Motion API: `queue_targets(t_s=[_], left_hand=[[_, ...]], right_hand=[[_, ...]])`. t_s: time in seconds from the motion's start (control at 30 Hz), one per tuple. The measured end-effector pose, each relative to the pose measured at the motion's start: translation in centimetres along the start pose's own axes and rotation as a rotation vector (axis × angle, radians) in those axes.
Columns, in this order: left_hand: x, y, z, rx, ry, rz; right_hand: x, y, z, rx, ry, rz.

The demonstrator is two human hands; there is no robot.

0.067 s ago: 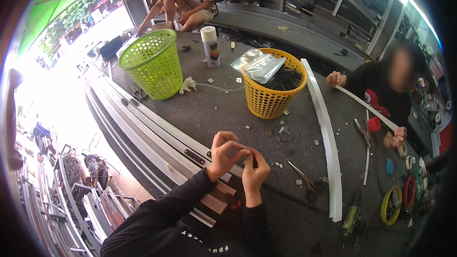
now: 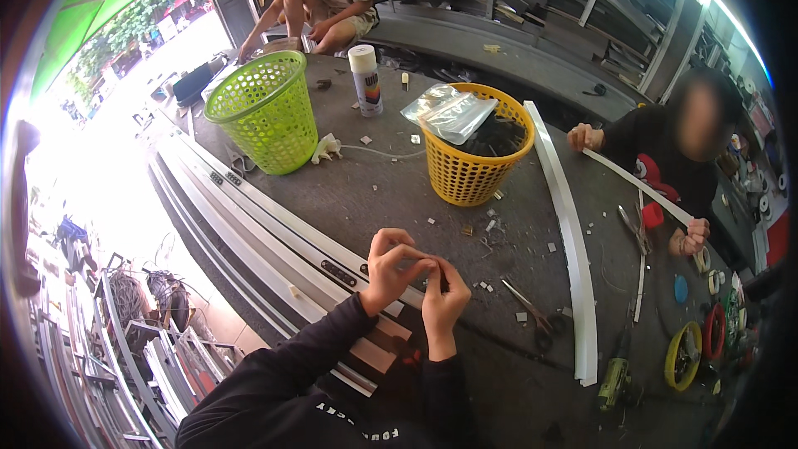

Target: The person assembles aluminum window frame profiles by inserting small plastic or metal inserts into the ends of the profiles. They use pliers to press the inserts into place and handle several profiles one at a time on a workbench.

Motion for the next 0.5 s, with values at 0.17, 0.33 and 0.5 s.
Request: queue_targets(t_s=[0.17,0.33,0.5], left_hand=[[-0.01,-0.02,0.11,-0.027,0.005,0.020],[0.02,0.03,0.10,-0.016,0.000,0.028],[0.15,0.05,0.00,-0.011,0.010,0.034]], right_hand=[[0.36,-0.13,0.04,-0.010,0.005,0.026],[0.58,-0.16,0.06,-0.012,0.010,0.036],[0.69,-0.18,0.15,-0.020,0.016,0.057]])
Point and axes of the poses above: each hand's wrist, its own y-axis away from the middle knuckle, its own z-axis out of the back of the hand, x = y × z, the point moved 9 cm from there along -y, towards the middle knuckle, and after that the axes turned 2 degrees about -z, right-handed, at the moved point
